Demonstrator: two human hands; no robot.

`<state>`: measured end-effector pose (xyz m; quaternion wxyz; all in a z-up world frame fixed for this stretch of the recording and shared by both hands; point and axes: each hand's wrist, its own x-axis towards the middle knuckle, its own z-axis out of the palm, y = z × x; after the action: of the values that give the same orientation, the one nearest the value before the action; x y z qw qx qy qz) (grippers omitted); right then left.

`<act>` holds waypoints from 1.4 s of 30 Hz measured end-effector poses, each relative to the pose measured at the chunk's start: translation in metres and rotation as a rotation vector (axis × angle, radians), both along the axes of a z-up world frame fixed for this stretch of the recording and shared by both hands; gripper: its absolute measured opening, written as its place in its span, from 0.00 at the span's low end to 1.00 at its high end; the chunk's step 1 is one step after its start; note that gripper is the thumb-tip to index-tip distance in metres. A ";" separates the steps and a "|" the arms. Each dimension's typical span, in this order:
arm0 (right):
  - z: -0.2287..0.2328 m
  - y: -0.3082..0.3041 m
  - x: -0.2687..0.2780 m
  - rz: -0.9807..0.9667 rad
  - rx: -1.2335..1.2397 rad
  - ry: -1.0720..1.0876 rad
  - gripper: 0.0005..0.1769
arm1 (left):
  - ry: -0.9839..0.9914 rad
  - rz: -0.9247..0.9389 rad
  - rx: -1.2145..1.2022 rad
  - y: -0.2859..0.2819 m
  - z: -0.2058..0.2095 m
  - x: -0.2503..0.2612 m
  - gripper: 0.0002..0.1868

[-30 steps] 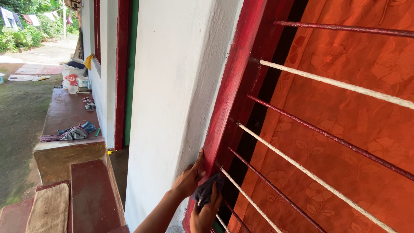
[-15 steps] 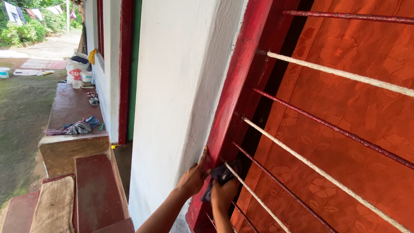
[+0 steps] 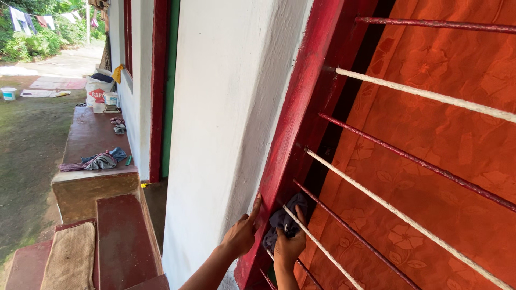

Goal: The person wipes the red window frame and the white wall surface with a cloth, moving along the frame and bars.

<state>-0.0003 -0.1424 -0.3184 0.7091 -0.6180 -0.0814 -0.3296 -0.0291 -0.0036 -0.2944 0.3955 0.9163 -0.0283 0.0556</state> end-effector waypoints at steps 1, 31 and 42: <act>-0.001 -0.002 0.000 -0.024 -0.017 0.083 0.42 | -0.007 0.000 -0.002 0.000 -0.002 0.001 0.47; -0.157 0.013 -0.019 0.128 -0.252 0.087 0.47 | -0.163 0.019 -0.072 -0.007 -0.013 -0.002 0.42; -0.122 -0.004 0.021 -0.083 -0.259 0.114 0.41 | -0.043 0.010 0.040 -0.004 -0.027 -0.013 0.45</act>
<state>0.0203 -0.1466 -0.4403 0.6125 -0.7249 -0.0571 -0.3099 -0.0423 -0.0078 -0.3215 0.3763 0.9227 -0.0334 0.0764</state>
